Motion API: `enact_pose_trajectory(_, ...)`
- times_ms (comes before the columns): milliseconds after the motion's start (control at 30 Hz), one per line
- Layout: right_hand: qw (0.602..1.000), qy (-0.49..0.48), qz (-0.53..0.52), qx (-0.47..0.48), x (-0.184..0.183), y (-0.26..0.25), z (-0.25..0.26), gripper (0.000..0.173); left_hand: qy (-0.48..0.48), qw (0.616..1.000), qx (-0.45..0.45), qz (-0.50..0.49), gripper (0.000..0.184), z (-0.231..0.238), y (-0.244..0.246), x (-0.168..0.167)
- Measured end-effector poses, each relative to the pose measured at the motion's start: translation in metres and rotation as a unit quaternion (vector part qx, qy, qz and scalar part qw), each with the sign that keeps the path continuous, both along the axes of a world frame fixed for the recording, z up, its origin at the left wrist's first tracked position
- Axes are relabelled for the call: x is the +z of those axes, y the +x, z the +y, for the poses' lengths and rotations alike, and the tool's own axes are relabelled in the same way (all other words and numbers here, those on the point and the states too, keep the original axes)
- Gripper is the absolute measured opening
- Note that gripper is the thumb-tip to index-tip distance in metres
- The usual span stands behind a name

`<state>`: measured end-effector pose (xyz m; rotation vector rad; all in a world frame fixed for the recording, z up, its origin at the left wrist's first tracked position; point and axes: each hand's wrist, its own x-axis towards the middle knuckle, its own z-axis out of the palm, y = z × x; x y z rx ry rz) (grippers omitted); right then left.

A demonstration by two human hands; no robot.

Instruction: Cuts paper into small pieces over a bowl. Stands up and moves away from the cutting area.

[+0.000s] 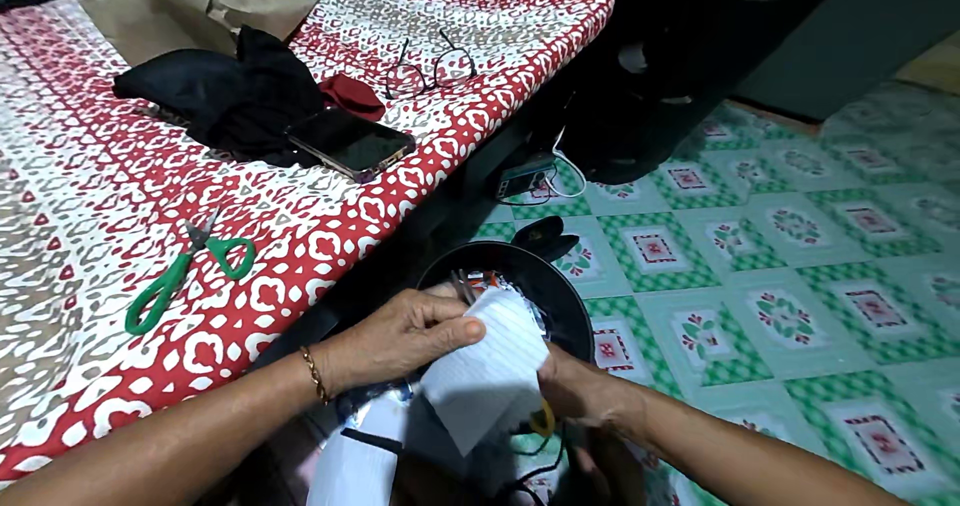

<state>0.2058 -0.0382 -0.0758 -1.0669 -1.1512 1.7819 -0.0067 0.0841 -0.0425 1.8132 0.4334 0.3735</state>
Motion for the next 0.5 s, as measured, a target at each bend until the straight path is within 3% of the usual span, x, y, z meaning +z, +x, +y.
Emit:
enact_pose_trajectory(100,0.992,-0.022,-0.050,-0.110,-0.022,0.023,0.000,0.018,-0.014,0.992,0.095,0.082,0.022,0.006,0.003,0.001)
enact_pose_trajectory(167,0.982,-0.018,-0.110,-0.155,-0.024,0.038,-0.003,0.015,-0.065,0.986,0.099,0.114,0.014,0.007,0.003,0.005)
enact_pose_trajectory(300,0.954,0.070,-0.277,-0.093,-0.014,0.052,-0.018,0.039,-0.108,0.978,0.080,0.158,0.016,0.004,0.005,0.008)
enact_pose_trajectory(500,0.946,0.158,-0.281,-0.017,-0.018,0.045,-0.030,0.045,-0.109,0.974,0.094,0.175,0.025,0.005,0.003,0.002)
